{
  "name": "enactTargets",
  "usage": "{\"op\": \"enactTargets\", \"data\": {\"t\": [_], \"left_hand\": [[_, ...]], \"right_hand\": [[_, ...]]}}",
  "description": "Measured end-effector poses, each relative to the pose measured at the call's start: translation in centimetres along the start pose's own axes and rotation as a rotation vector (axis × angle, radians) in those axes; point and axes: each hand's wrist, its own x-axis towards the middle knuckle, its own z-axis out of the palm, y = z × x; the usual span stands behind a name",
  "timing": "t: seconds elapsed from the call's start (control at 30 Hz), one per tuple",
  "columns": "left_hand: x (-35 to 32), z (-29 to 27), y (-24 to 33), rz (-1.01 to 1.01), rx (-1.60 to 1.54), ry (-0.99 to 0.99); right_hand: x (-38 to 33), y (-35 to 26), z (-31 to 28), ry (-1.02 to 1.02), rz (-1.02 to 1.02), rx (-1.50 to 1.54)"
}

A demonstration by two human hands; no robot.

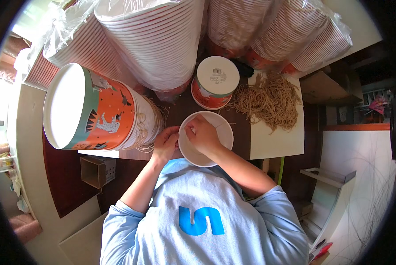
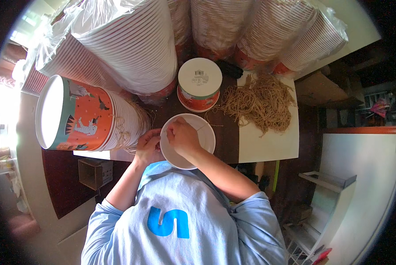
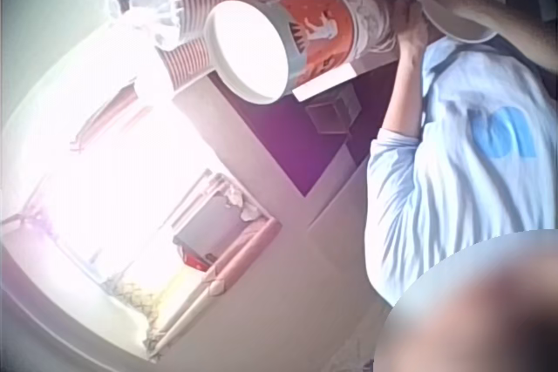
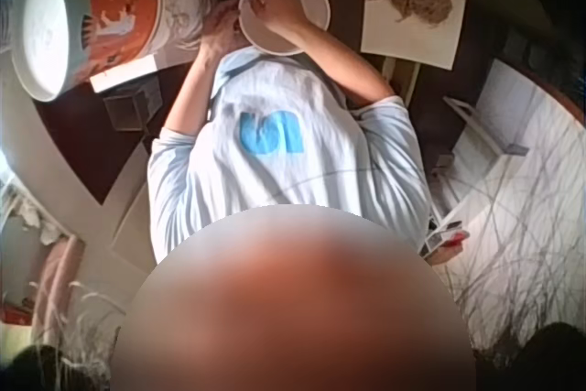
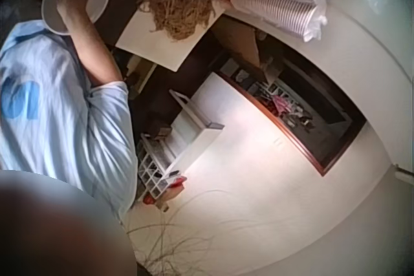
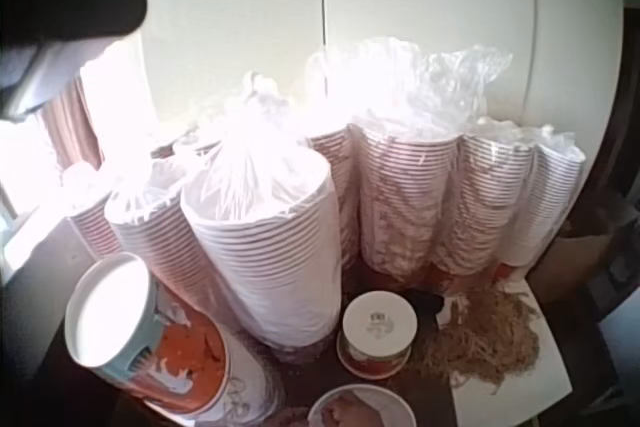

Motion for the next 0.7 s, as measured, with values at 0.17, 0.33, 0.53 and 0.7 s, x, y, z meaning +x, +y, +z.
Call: {"op": "enactTargets", "data": {"t": [0.17, 0.33, 0.53, 0.7], "left_hand": [[0.4, -0.3, 0.0, -0.021, -0.047, -0.009], [0.2, -0.5, 0.8, 0.072, 0.145, -0.109], [-0.3, -0.4, 2.7, 0.111, 0.443, -0.106], [-0.1, -0.3, 5.0, 0.128, 0.647, -0.164]], "right_hand": [[-0.1, 0.3, 0.4, 0.020, -0.044, 0.043], [-0.1, 0.3, 0.5, -0.020, -0.014, 0.065], [-0.3, 0.2, 0.6, -0.066, 0.026, 0.103], [-0.2, 0.5, 0.8, -0.086, 0.018, 0.102]]}}
